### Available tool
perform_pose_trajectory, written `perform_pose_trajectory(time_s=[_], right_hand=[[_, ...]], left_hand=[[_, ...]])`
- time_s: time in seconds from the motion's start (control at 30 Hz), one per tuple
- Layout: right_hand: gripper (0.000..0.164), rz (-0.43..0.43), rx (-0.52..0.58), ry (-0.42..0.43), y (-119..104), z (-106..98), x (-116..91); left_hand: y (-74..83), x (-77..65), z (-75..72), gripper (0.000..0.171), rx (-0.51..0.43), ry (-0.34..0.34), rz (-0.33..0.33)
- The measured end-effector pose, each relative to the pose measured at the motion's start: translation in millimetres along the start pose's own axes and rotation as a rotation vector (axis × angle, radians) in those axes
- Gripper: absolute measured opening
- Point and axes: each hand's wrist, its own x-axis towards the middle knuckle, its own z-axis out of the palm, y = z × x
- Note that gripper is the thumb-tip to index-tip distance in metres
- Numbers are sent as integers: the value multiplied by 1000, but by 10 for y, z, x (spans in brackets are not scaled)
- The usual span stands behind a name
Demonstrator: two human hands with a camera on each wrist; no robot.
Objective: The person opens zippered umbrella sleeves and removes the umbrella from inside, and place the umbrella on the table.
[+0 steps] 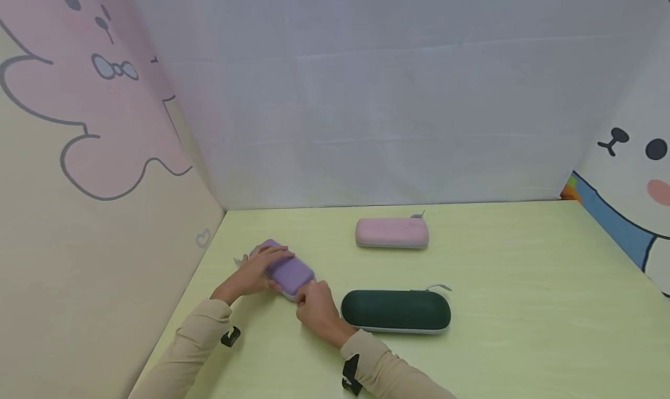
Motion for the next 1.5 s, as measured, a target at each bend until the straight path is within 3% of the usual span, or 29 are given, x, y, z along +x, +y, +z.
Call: perform_pose_trajectory(time_s=[0.47, 0.63, 0.7, 0.8, 0.9, 1.03, 1.23, 1.5], right_hand=[[18, 6, 30, 12, 3, 6, 13], [18, 31, 40, 14, 40, 28, 12], [18, 34, 50, 11, 57, 33, 15], [19, 35, 68, 14, 76, 30, 18], [20, 44, 79, 16, 88, 24, 16], [18, 51, 83, 13, 95, 29, 14], [18, 49, 90, 29, 98, 36, 7], [20, 38, 92, 47, 98, 46, 10]], left_hand=[[32, -4, 90, 79, 18, 125, -152], [-120, -41, 93, 83, 13, 118, -158], [-241, -57, 71, 82, -35, 98, -151], [-444, -72, 22, 81, -196, 63, -135], [-604, -71, -17, 88, -385, 24, -163], [-727, -64, -22, 94, -507, -3, -226], [-797, -57, 4, 94, -615, 3, -225], [-833, -73, -5, 85, -632, -10, -171]])
